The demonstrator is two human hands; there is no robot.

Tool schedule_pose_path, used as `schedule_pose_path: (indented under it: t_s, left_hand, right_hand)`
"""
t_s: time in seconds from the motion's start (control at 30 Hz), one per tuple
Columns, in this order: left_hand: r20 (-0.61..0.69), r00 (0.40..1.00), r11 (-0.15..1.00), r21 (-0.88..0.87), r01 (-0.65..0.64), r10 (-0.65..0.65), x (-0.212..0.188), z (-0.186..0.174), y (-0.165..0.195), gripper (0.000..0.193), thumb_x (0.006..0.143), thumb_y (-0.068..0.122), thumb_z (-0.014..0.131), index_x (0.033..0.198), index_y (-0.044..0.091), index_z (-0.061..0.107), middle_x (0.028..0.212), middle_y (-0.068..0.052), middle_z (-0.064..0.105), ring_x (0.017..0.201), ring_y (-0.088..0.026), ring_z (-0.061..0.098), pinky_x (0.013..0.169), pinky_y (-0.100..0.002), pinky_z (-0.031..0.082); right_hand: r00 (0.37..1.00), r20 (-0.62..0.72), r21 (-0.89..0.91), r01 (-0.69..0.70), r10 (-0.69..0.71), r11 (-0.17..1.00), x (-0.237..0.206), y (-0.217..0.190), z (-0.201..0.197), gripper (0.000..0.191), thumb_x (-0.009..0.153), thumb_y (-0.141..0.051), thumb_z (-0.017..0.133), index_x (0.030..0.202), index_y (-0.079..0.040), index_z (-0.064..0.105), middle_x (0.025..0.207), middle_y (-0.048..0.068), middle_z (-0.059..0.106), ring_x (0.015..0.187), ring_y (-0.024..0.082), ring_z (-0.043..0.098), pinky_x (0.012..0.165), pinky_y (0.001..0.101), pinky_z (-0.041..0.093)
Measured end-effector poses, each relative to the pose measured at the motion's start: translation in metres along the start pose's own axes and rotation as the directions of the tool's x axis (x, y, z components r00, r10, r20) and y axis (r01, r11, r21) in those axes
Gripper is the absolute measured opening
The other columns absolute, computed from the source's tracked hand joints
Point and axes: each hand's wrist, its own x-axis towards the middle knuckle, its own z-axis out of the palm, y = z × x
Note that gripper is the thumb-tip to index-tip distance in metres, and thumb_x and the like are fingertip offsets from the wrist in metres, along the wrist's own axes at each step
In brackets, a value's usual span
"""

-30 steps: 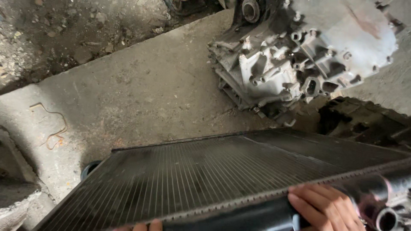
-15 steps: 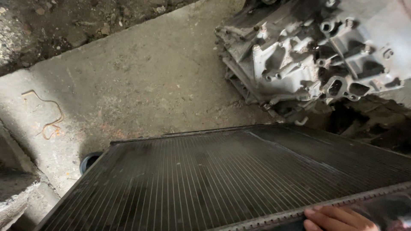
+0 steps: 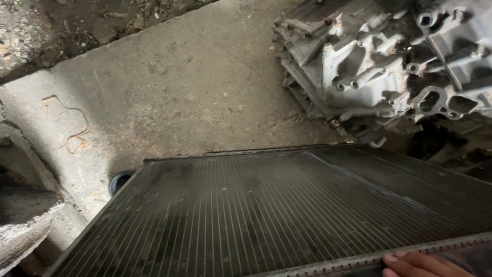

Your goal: The person uses a screwdriver and pliers to pry and separate the plastic tank from the radiator core. They repeatedly reposition the radiator and apply leverage along the seam to detach the components.

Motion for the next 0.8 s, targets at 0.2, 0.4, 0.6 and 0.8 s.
schedule_pose_path:
  t_s: [0.2,0.4,0.6,0.8]
  left_hand:
    - [0.003,1.0,1.0,0.005,0.002,-0.002,0.017,-0.006,0.003,0.022,0.092,0.023,0.061,0.106,0.007,0.064,0.103,-0.018,0.071,0.1,-0.032,0.072,0.09,-0.047,0.057]
    - [0.027,0.999,0.999,0.028,-0.028,0.028,0.034,-0.037,0.002,0.021,0.091,0.023,0.061,0.106,0.007,0.063,0.104,-0.019,0.071,0.102,-0.032,0.072,0.093,-0.047,0.056]
    - [0.22,0.958,0.982,0.012,-0.19,0.183,0.046,-0.093,-0.006,0.032,0.086,0.022,0.062,0.113,0.005,0.061,0.112,-0.021,0.068,0.11,-0.034,0.068,0.101,-0.047,0.052]
    - [0.451,0.892,0.979,-0.194,0.057,0.037,0.051,-0.122,0.004,0.065,0.082,0.025,0.069,0.137,-0.003,0.051,0.124,-0.02,0.062,0.119,-0.039,0.056,0.103,-0.049,0.039]
  right_hand:
    - [0.964,0.083,0.053,-0.257,0.252,0.965,0.007,-0.009,-0.002,0.055,0.101,-0.048,0.053,0.154,-0.034,0.049,0.142,-0.006,0.066,0.131,0.019,0.062,0.099,0.0416,0.049]
    - [0.87,-0.38,-0.058,-0.363,0.316,0.93,0.064,-0.054,-0.084,0.053,0.087,-0.046,0.068,0.135,-0.024,0.061,0.125,0.005,0.068,0.117,0.024,0.066,0.102,0.043,0.052]
    - [0.661,-0.613,-0.026,-0.564,0.433,0.825,0.136,-0.122,-0.152,0.071,0.067,-0.04,0.086,0.126,-0.008,0.062,0.12,0.011,0.066,0.112,0.031,0.066,0.09,0.0432,0.051]
    - [0.64,-0.702,-0.082,-0.509,0.312,0.857,0.13,-0.145,-0.175,0.067,0.068,-0.021,0.085,0.126,0.001,0.061,0.127,0.019,0.06,0.111,0.037,0.062,0.089,0.0452,0.051]
